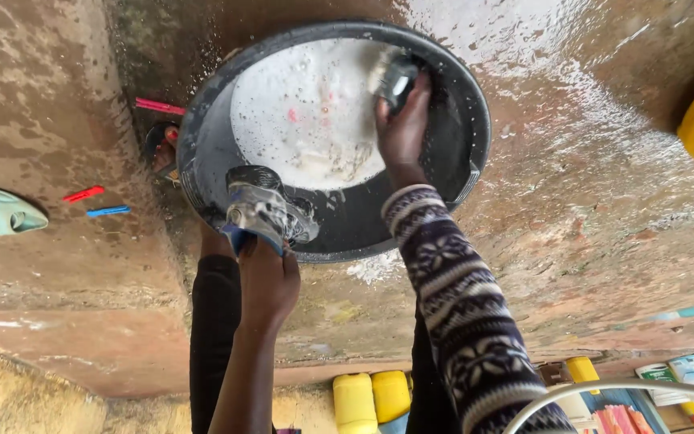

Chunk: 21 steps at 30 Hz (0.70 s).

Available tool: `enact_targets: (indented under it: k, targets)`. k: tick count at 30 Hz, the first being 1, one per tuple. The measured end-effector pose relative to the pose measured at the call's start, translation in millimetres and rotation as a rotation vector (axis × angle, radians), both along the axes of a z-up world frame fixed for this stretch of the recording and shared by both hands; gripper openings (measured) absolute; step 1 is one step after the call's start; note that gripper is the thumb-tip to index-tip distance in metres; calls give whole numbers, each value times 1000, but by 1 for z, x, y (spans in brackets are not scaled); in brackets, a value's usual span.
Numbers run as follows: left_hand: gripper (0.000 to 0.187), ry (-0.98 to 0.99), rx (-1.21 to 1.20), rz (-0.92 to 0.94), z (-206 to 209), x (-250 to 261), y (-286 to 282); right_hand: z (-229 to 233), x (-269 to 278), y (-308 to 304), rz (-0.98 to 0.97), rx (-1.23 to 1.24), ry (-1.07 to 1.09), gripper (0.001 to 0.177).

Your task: The recorder washes a pair of black sneakers using a brush and soapy water in a plastic basin, then rinses them under a tap.

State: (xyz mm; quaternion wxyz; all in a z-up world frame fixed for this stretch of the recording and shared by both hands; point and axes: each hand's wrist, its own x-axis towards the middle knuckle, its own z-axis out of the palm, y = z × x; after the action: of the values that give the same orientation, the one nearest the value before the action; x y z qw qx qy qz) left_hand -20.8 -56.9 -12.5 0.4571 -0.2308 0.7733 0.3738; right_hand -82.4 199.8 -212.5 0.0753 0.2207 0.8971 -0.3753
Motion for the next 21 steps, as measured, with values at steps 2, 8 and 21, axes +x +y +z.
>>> enact_targets:
  k: [2,8,21]
  targets:
    - [13,183,-32,-156,-3,1,-1,-19,21,-4,172,356,-277,65]
    - [49,113,-208,13,7,-14,-2,151,34,-48,108,-2,-758,51]
    - [48,365,-146,192,14,-30,-8,182,5,-16,388,189,-266,61]
